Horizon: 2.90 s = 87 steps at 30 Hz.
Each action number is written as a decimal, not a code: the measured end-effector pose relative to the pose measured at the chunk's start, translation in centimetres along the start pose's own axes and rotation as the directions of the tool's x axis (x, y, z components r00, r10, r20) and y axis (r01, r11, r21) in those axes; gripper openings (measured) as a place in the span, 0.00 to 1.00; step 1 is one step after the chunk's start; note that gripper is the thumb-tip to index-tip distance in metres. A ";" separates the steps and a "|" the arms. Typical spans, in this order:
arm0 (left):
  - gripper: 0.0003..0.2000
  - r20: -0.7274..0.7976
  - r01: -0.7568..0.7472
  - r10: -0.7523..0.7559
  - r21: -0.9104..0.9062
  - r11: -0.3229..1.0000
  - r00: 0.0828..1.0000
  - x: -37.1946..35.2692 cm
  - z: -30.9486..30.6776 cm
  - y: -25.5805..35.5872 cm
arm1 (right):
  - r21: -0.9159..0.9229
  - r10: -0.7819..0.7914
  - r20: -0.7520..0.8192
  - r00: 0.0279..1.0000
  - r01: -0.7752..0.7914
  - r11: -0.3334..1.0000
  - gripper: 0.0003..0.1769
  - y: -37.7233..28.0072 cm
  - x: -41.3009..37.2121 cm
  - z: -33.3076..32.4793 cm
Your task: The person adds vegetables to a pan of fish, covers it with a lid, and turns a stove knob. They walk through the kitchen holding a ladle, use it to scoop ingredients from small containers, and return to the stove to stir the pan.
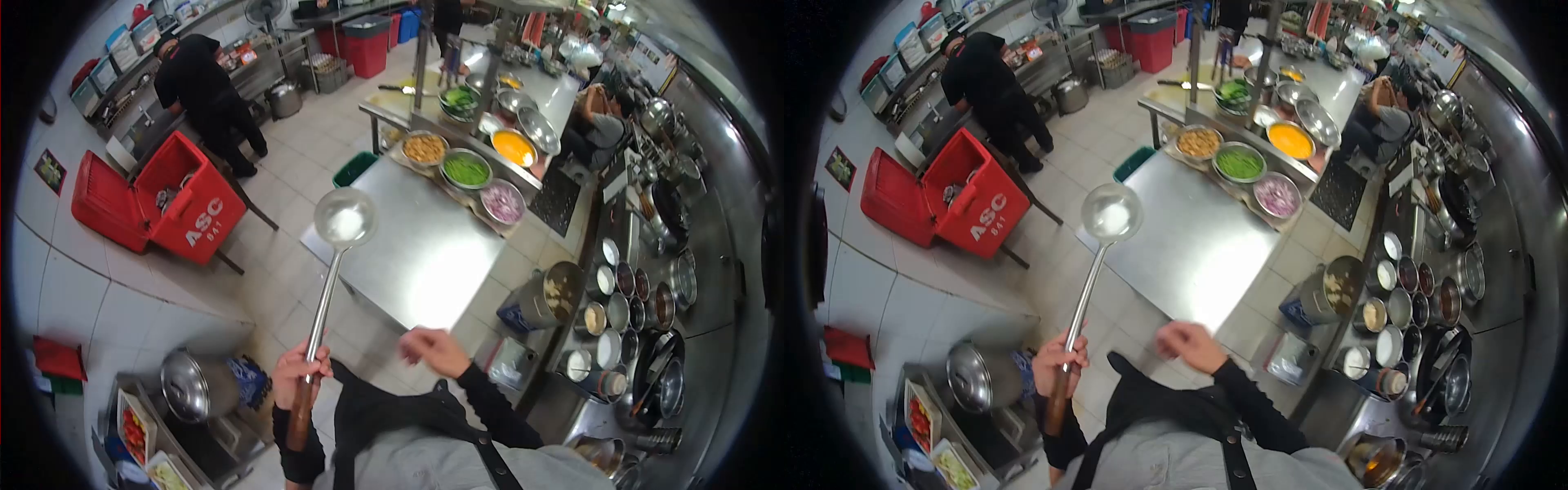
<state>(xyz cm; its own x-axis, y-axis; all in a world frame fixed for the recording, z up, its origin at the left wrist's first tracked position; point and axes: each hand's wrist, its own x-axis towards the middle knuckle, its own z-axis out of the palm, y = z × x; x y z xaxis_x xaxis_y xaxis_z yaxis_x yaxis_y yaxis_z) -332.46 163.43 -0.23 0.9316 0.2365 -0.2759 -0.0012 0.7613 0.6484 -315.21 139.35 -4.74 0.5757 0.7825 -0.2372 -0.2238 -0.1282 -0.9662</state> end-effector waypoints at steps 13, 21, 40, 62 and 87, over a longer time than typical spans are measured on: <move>0.29 0.055 0.027 -0.041 0.247 0.969 0.998 16.8 -16.6 18.9 | 0.827 0.261 0.374 0.890 -0.448 0.340 0.05 -5.1 29.0 24.5; 0.27 -0.192 0.324 -0.261 0.586 0.743 0.946 37.0 -36.8 23.6 | 0.808 0.450 0.091 0.888 -0.330 0.488 0.16 -5.2 47.7 17.8; 0.09 -0.112 0.103 -0.387 0.994 -0.046 0.915 86.2 -64.4 42.2 | 0.848 0.439 -0.446 0.780 0.210 0.487 0.16 -20.5 78.5 9.7; 0.42 -0.208 -0.246 -0.558 0.737 -0.629 0.803 152.2 -33.7 38.4 | 0.744 0.447 -0.654 0.610 0.412 0.526 0.12 -35.3 113.7 -28.2; 0.14 -0.339 -0.669 -0.768 0.378 -0.640 0.543 227.7 -11.0 41.5 | 0.806 0.444 -0.570 0.691 0.366 0.465 0.15 -51.1 157.0 -98.8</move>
<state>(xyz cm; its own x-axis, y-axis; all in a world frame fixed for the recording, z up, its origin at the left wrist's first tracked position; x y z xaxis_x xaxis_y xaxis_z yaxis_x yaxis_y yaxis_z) -124.40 255.53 -44.00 0.3833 -0.2515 -0.8887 -0.4857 -0.8733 0.0377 -135.66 208.53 -2.65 0.7468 0.1367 -0.6508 -0.5271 0.7184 -0.4540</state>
